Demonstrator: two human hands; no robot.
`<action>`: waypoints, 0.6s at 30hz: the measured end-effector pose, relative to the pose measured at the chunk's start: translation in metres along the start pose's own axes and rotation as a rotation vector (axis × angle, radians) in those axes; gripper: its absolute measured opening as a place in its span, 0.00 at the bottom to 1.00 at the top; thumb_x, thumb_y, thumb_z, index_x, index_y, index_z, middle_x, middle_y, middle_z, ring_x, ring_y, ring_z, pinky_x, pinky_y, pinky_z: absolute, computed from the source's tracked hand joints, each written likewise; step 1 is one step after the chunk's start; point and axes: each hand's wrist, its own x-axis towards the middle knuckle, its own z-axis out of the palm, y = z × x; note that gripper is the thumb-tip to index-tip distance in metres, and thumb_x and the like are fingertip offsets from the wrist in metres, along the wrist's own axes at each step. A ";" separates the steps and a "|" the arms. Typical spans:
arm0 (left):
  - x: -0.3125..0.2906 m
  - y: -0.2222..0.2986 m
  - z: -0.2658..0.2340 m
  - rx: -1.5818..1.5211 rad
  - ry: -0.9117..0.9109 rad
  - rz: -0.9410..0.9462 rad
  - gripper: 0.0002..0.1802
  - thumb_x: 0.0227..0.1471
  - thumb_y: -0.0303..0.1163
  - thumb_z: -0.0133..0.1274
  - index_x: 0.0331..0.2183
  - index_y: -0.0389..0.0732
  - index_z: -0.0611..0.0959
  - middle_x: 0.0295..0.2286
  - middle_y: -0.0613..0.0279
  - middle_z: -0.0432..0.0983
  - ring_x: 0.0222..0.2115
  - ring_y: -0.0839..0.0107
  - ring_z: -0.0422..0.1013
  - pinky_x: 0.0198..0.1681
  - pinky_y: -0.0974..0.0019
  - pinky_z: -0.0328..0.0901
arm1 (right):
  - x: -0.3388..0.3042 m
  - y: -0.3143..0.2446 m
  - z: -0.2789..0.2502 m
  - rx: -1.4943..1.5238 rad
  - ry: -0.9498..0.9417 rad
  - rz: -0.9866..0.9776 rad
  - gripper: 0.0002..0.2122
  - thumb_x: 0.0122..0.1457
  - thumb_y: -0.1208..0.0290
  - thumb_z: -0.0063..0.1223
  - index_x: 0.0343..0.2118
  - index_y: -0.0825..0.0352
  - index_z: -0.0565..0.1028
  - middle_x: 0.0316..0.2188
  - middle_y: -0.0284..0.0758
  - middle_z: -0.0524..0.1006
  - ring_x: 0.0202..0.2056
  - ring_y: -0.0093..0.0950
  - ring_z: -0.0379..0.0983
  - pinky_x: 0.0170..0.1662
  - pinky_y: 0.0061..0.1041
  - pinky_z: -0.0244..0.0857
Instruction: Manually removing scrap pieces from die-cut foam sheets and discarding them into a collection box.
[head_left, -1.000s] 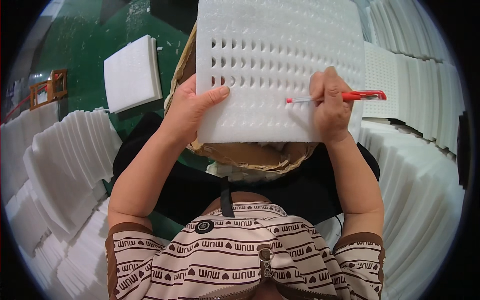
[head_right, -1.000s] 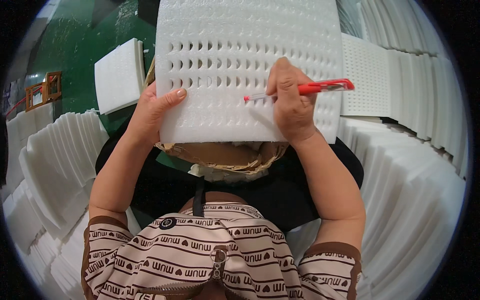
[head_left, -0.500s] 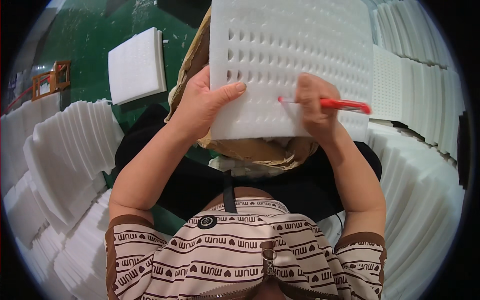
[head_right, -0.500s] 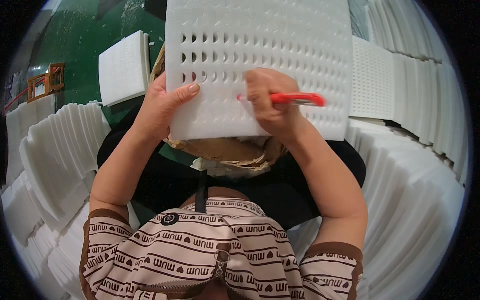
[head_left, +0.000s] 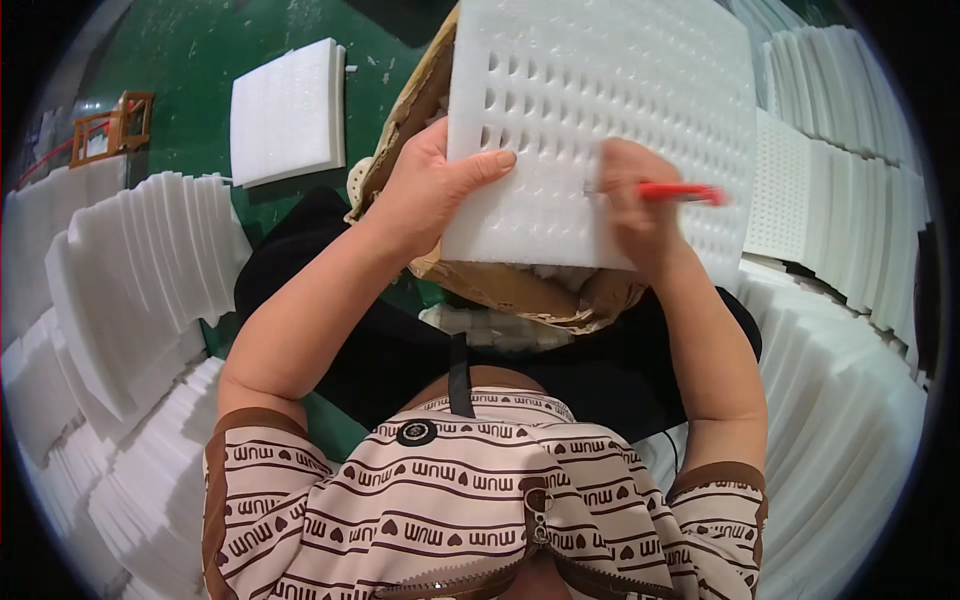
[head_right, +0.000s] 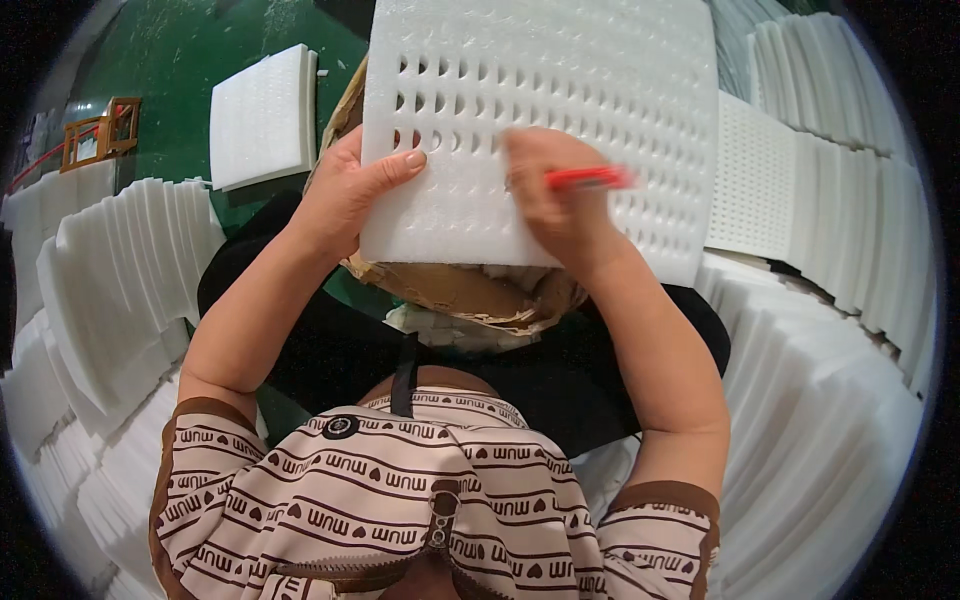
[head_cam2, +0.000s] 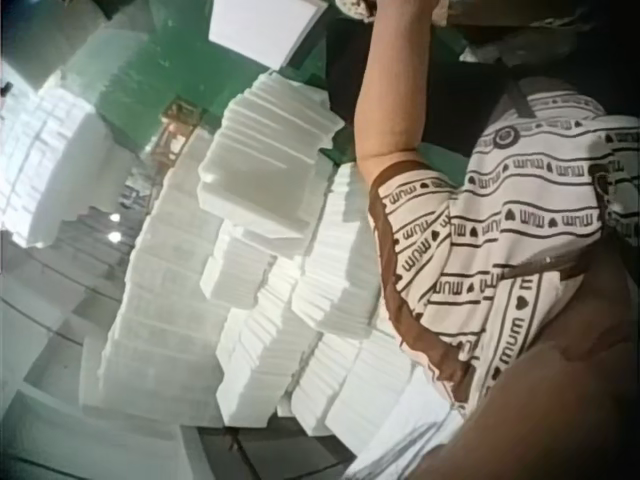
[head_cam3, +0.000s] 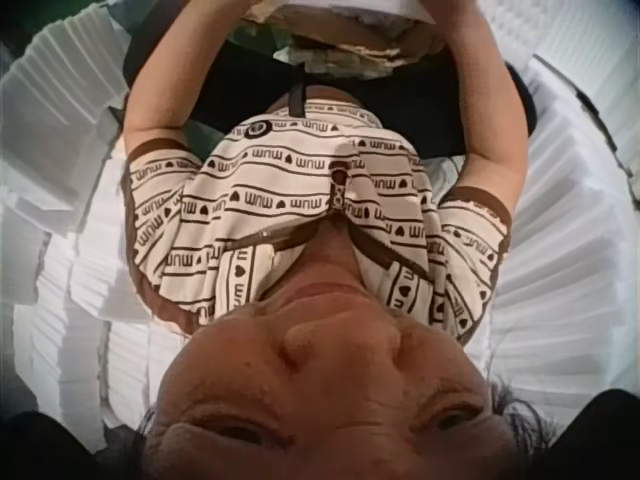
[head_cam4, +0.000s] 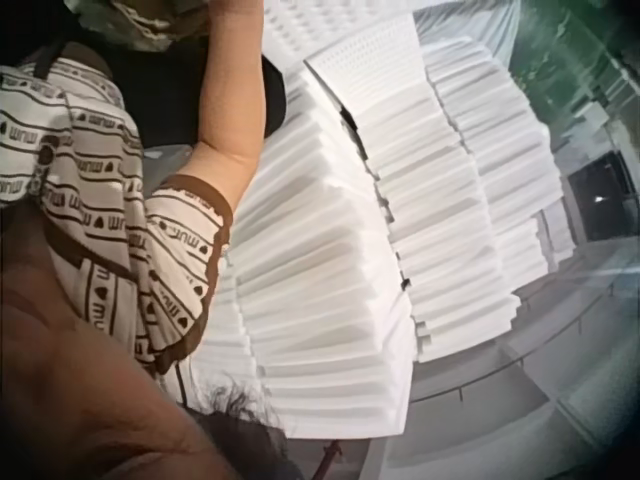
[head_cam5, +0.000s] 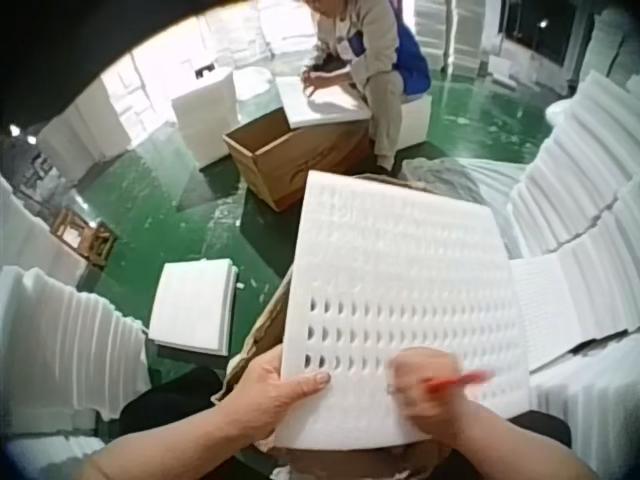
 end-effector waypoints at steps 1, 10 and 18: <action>-0.001 0.000 0.000 -0.003 0.003 0.003 0.19 0.47 0.26 0.57 0.42 0.31 0.73 0.33 0.50 0.76 0.29 0.68 0.74 0.33 0.71 0.72 | 0.000 0.000 0.001 0.001 -0.004 -0.004 0.10 0.47 0.85 0.40 0.14 0.65 0.61 0.13 0.28 0.60 0.15 0.24 0.52 0.20 0.23 0.49; 0.000 -0.007 0.005 -0.036 -0.010 0.005 0.22 0.46 0.30 0.58 0.43 0.34 0.72 0.33 0.51 0.76 0.29 0.67 0.74 0.31 0.71 0.71 | -0.004 0.004 0.010 -0.034 -0.091 -0.034 0.10 0.52 0.80 0.46 0.15 0.65 0.64 0.15 0.29 0.64 0.15 0.23 0.53 0.20 0.22 0.50; -0.001 -0.010 0.008 0.004 -0.005 0.017 0.19 0.53 0.35 0.53 0.43 0.35 0.72 0.34 0.53 0.75 0.29 0.70 0.73 0.31 0.73 0.70 | -0.005 -0.005 0.009 0.108 0.007 0.129 0.11 0.52 0.79 0.47 0.15 0.65 0.64 0.15 0.30 0.63 0.16 0.24 0.53 0.21 0.21 0.51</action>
